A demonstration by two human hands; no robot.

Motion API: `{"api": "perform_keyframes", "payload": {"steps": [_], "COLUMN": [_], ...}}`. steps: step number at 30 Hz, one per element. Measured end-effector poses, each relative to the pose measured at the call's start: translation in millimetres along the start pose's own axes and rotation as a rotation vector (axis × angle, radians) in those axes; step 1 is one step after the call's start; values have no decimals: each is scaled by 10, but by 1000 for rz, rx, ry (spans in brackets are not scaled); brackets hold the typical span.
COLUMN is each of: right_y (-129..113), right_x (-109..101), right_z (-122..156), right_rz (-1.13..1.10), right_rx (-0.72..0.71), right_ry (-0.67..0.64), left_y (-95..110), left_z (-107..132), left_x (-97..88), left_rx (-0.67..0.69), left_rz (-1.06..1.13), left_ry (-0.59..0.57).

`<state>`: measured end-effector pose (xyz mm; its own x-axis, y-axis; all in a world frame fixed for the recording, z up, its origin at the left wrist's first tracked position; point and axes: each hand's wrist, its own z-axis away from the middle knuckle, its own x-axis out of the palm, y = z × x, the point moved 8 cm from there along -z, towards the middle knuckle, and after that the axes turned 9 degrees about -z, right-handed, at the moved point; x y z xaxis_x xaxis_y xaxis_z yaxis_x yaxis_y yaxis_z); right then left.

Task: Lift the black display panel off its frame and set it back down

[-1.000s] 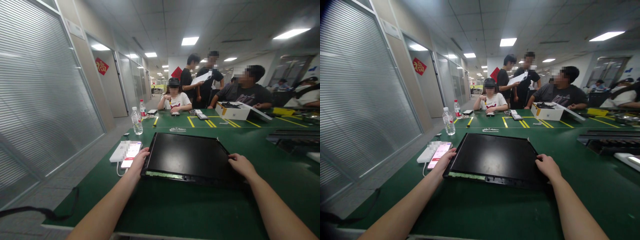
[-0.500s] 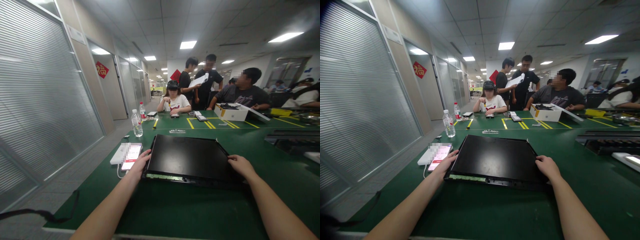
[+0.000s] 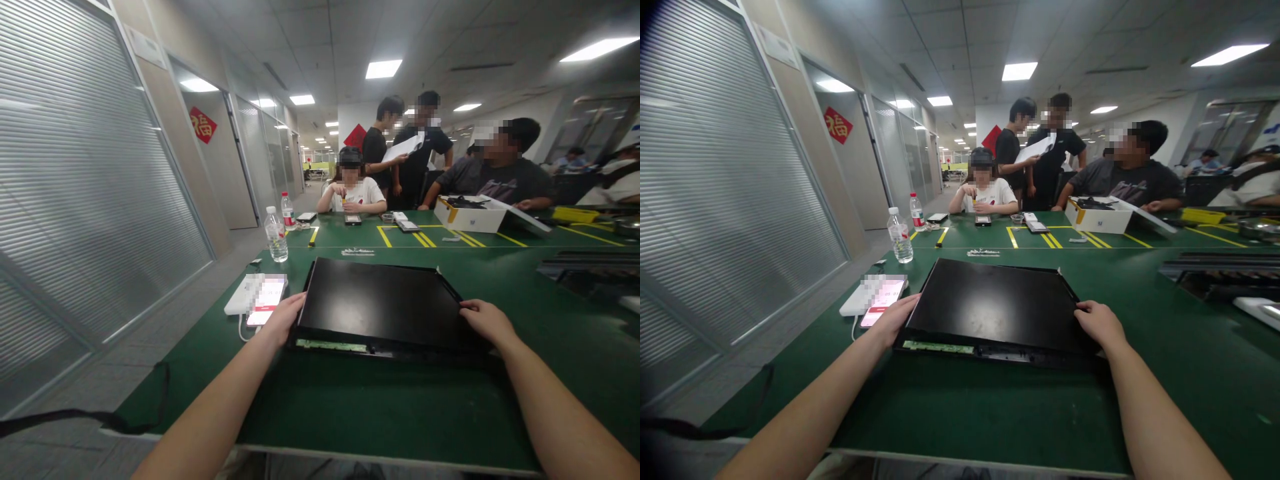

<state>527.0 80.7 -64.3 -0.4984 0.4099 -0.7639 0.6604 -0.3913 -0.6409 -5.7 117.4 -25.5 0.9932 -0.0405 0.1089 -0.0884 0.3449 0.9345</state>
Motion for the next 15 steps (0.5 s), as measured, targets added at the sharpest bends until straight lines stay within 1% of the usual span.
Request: {"api": "perform_keyframes", "payload": {"steps": [7, 11, 13, 15], "right_y": [-2, 2, 2, -3], "right_x": [-23, -34, -36, -31], "right_z": [4, 3, 4, 7], "right_rz": [-8, -12, -18, -15], "right_rx": [-4, -19, -23, -24], "right_ry": [27, 44, 49, 41], "left_y": [41, 85, 82, 74], "left_z": [32, 18, -2, -18], "left_x": [52, 73, 46, -4], "left_rx": [23, 64, 75, 98], "left_rz": [-23, 46, 74, 53], "left_ry": [-41, -88, -70, -16]}}
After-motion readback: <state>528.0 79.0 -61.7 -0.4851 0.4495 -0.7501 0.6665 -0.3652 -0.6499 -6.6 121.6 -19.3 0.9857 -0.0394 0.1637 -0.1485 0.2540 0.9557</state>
